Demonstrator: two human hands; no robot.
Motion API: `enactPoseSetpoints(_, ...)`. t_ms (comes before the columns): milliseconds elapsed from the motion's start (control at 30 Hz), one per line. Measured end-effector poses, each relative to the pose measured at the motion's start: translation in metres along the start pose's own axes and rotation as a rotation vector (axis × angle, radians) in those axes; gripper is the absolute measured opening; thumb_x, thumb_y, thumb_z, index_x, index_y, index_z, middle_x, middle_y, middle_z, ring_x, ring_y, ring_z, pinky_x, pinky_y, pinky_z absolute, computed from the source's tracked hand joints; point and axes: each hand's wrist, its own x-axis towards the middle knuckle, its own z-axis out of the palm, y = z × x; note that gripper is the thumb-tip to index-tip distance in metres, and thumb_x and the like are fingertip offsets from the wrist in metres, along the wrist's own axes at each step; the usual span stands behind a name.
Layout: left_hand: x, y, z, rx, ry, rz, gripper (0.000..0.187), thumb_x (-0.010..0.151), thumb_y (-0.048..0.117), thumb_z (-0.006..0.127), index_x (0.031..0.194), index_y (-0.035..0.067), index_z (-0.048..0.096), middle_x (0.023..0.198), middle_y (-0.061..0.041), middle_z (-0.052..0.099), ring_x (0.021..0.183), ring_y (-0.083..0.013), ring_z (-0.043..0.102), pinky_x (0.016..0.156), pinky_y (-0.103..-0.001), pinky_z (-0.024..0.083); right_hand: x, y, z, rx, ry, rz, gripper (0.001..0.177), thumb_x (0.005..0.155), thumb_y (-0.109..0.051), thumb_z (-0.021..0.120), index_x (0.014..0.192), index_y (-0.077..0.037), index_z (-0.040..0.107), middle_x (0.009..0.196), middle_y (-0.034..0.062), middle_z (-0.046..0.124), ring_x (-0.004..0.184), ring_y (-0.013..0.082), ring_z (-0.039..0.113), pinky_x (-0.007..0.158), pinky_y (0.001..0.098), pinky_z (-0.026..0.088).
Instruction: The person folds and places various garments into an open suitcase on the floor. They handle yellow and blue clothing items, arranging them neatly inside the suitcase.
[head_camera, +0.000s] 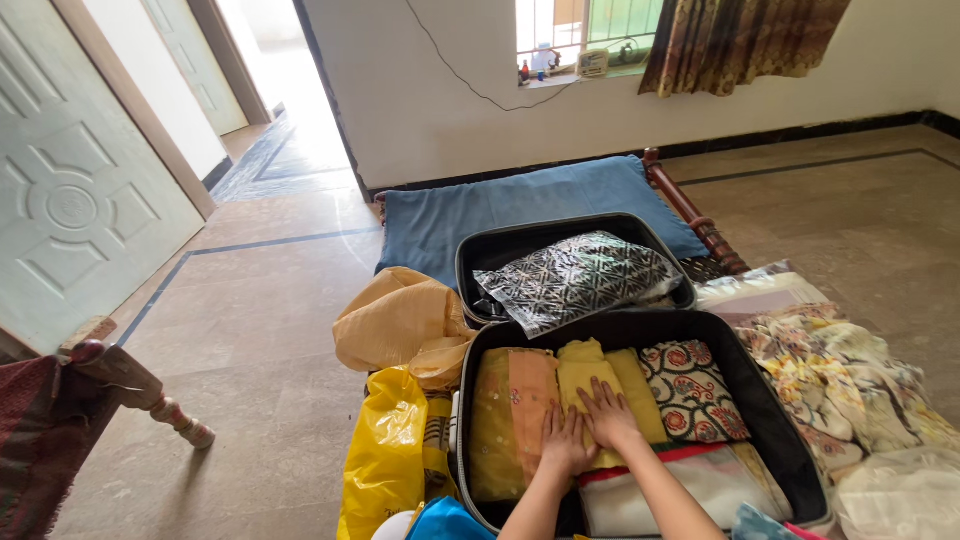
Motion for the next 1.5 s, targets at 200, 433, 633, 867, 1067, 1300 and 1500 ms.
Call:
enactPoseSetpoints(200,-0.005,0.003,-0.008,0.055,0.101,0.040,0.086,0.093,0.058,0.044,0.161,0.008,0.029,0.170,-0.014,0.021,0.157,-0.0396,0.007,0.126,-0.052,-0.003,-0.031,0.010,0.006,0.146,-0.138,-0.059,0.065,0.105,-0.042,0.034,0.166,-0.028,0.016,0.175,0.0066,-0.004,0.161,0.0267,0.004,0.130,0.0481,0.011)
enactPoseSetpoints(433,-0.025,0.010,-0.010,0.090,0.124,0.094,0.073,0.094,0.046,0.055,0.153,0.005,0.041,0.161,-0.019,0.032,0.151,-0.0362,0.023,0.122,-0.061,0.010,-0.065,0.018,0.012,0.252,-0.163,-0.157,0.063,0.105,-0.038,0.041,0.163,-0.022,0.023,0.173,0.0130,0.005,0.160,0.0334,0.006,0.129,0.0469,0.016)
enactPoseSetpoints(633,-0.028,0.030,-0.005,0.164,0.106,0.159,0.030,0.097,0.027,0.059,0.117,0.006,0.067,0.134,-0.017,0.059,0.134,-0.0334,0.053,0.117,-0.054,0.039,-0.080,0.024,0.017,0.339,-0.112,-0.144,0.065,0.104,-0.033,0.048,0.162,-0.013,0.025,0.171,0.0181,0.013,0.158,0.0346,0.013,0.129,0.0425,0.019)
enactPoseSetpoints(867,-0.047,0.038,0.005,-0.005,0.159,0.188,0.040,0.084,0.026,0.072,0.117,0.006,0.062,0.120,-0.017,0.061,0.111,-0.0366,0.064,0.086,-0.048,0.057,-0.108,0.017,0.038,0.421,-0.071,0.012,0.068,0.097,-0.017,0.052,0.160,-0.020,0.026,0.172,0.0101,0.005,0.158,0.0283,0.014,0.126,0.0459,0.019)
enactPoseSetpoints(1067,-0.053,0.031,0.002,-0.039,0.240,0.278,0.039,0.083,0.022,0.072,0.116,0.006,0.061,0.116,-0.017,0.063,0.107,-0.0376,0.065,0.087,-0.048,0.057,-0.114,0.016,0.042,0.477,0.045,-0.022,0.064,0.095,-0.017,0.057,0.156,-0.017,0.037,0.170,0.0140,0.017,0.153,0.0322,0.027,0.123,0.0433,0.031)
enactPoseSetpoints(1300,-0.053,0.028,0.002,-0.083,0.254,0.221,0.016,0.093,0.024,0.064,0.097,0.010,0.071,0.097,-0.014,0.071,0.091,-0.0350,0.069,0.078,-0.050,0.057,-0.121,0.024,0.048,0.702,0.260,-0.049,0.034,0.099,-0.021,0.055,0.128,-0.008,0.066,0.131,0.0177,0.070,0.122,0.0325,0.065,0.105,0.0411,0.052)
enactPoseSetpoints(1500,-0.058,0.029,-0.002,-0.243,0.307,0.211,0.017,0.091,0.022,0.062,0.093,0.013,0.075,0.091,-0.012,0.075,0.085,-0.0338,0.071,0.075,-0.048,0.058,-0.128,0.038,0.041,0.881,0.321,-0.050,0.034,0.096,-0.021,0.056,0.124,-0.006,0.068,0.110,0.0175,0.076,0.103,0.0320,0.074,0.089,0.0409,0.058)
